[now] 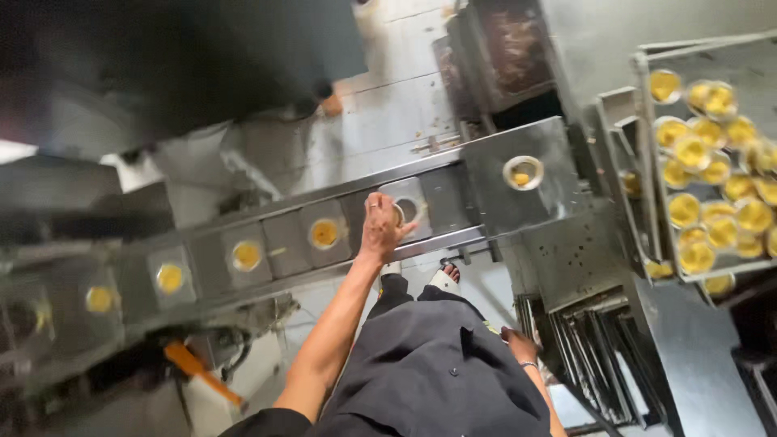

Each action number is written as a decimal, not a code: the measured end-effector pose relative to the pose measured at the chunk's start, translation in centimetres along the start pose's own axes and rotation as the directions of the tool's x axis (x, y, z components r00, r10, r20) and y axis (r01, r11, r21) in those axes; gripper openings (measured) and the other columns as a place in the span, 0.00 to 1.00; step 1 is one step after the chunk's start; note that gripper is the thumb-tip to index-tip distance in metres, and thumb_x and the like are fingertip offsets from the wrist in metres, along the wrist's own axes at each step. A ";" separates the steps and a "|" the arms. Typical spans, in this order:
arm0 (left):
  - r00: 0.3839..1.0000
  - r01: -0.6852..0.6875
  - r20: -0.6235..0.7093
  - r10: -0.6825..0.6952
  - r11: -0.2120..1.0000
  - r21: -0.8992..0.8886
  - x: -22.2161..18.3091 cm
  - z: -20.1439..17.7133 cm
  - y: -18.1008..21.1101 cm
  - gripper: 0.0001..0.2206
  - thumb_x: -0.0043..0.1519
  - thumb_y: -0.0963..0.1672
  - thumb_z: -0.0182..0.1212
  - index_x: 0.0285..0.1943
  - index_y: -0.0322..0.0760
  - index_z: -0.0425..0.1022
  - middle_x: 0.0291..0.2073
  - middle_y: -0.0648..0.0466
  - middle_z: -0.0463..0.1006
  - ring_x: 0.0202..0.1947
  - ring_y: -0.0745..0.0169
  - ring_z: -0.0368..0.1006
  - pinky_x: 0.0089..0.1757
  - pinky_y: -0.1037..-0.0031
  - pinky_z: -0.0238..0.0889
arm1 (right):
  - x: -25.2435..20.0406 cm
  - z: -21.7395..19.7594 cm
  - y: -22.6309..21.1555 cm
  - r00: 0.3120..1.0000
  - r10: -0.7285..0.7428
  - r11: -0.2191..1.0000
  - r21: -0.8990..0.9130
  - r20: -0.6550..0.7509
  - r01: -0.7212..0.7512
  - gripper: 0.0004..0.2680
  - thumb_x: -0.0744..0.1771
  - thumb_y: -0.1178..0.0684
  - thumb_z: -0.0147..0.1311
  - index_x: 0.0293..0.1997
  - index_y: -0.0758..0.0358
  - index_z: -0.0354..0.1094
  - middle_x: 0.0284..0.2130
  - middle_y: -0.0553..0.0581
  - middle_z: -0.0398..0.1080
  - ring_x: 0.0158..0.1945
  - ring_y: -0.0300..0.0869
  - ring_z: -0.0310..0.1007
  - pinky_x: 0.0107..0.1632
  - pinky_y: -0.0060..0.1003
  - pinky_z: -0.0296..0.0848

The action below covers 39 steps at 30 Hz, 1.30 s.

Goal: The person picks up egg tarts from a large tray and places them individually into circular slots on a moving conveyor belt, then collects the empty metal molds and stacks them in a pile.

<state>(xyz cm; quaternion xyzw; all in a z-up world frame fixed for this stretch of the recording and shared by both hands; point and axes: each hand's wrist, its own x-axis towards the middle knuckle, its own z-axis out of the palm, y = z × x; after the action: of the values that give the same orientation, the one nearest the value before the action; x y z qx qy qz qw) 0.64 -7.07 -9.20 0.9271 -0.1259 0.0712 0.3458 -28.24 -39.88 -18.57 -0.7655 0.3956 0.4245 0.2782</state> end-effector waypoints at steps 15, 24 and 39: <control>0.934 -0.278 0.291 0.207 0.933 0.230 -0.3 -1.4 -4.6 0.27 0.64 0.56 0.62 0.54 0.28 0.65 0.52 0.40 0.64 0.60 0.43 0.55 0.54 0.51 0.62 | -10.6 14.2 2.7 0.852 0.487 0.213 0.919 0.194 -0.332 0.16 0.67 0.39 0.54 0.50 0.59 0.77 0.38 0.55 0.81 0.33 0.42 0.81 0.35 0.35 0.77; 0.930 -0.368 0.080 0.359 0.900 0.233 0.2 -3.6 -8.0 0.23 0.66 0.53 0.62 0.58 0.29 0.75 0.49 0.42 0.69 0.55 0.46 0.62 0.53 0.58 0.62 | -11.7 24.2 -2.6 0.897 0.425 0.573 0.732 0.120 -0.369 0.21 0.64 0.29 0.50 0.57 0.43 0.76 0.56 0.48 0.76 0.60 0.46 0.75 0.60 0.40 0.70; 0.691 -0.654 0.446 0.569 0.755 0.052 2.2 -1.6 -6.0 0.28 0.67 0.58 0.52 0.68 0.40 0.63 0.64 0.42 0.60 0.63 0.43 0.57 0.55 0.55 0.61 | -11.5 24.8 -1.0 0.920 0.390 0.655 0.695 0.027 -0.298 0.21 0.65 0.42 0.45 0.60 0.59 0.74 0.55 0.63 0.76 0.57 0.56 0.77 0.56 0.47 0.73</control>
<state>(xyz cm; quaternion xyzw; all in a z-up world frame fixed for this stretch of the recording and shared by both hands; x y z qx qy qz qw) 4.35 -2.04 -11.29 0.8555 -0.4890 0.0028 0.1700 -41.81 -16.14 -20.49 -0.5431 0.6785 0.2441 0.4302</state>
